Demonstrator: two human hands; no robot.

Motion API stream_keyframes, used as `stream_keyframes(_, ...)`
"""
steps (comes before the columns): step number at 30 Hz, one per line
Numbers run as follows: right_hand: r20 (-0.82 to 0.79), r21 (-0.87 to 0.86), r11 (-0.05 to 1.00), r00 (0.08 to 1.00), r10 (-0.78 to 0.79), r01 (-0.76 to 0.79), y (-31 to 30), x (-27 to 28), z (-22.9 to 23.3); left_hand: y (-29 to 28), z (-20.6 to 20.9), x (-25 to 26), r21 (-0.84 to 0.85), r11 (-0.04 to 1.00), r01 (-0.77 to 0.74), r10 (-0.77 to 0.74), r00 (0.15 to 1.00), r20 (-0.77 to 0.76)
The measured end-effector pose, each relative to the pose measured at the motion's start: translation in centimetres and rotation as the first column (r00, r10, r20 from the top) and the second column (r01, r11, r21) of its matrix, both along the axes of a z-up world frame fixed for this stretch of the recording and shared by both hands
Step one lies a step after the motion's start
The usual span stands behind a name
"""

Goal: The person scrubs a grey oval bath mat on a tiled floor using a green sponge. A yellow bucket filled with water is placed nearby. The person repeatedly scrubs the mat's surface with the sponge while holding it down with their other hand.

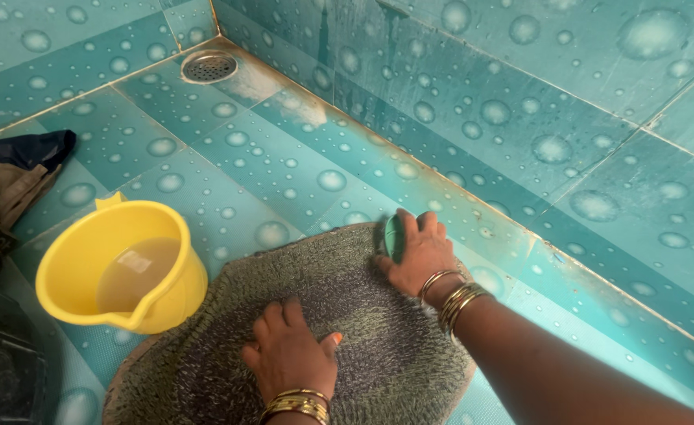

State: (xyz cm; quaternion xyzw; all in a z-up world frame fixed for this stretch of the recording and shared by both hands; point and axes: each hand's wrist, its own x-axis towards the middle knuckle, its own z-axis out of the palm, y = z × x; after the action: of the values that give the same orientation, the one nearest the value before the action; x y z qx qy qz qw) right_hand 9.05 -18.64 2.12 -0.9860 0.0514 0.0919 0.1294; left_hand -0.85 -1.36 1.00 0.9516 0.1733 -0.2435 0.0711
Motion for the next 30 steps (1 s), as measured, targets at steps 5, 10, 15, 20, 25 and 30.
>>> stream_keyframes(5, 0.024, -0.022, 1.0, 1.0, 0.01, -0.009, -1.5, 0.8, 0.7, 0.1, 0.8, 0.9, 0.047, 0.993, 0.11, -0.106, 0.99, -0.091)
stream_keyframes(10, 0.066, -0.017, 0.999, 0.997, 0.048, -0.047, -0.6, 2.1, 1.0, 0.2, 0.4, 2.8, -0.032, 0.986, 0.163, -0.166, 0.979, -0.116)
stream_keyframes(15, 0.113, 0.034, 0.996, 0.991, 0.075, -0.079, 1.7, 2.6, 1.1, -1.3, -0.4, 2.4, -0.063, 0.976, 0.209, -0.211, 0.977, -0.034)
stream_keyframes(20, 0.098, 0.041, 0.993, 0.99, 0.104, -0.108, 3.4, 2.9, 1.5, -5.9, 0.5, 2.1, -0.145, 0.927, 0.345, -0.358, 0.931, -0.07)
stream_keyframes(25, 0.051, 0.068, 0.986, 0.988, 0.147, -0.151, 5.1, 1.9, 1.8, -9.7, -1.7, 0.9, -0.324, 0.808, 0.492, -0.483, 0.868, 0.113)
stream_keyframes(30, -0.052, 0.101, 0.967, 0.969, 0.24, -0.234, 6.7, 0.5, 2.4, -11.0, -5.0, 0.8, -0.43, 0.654, 0.622, -0.602, 0.773, 0.201)
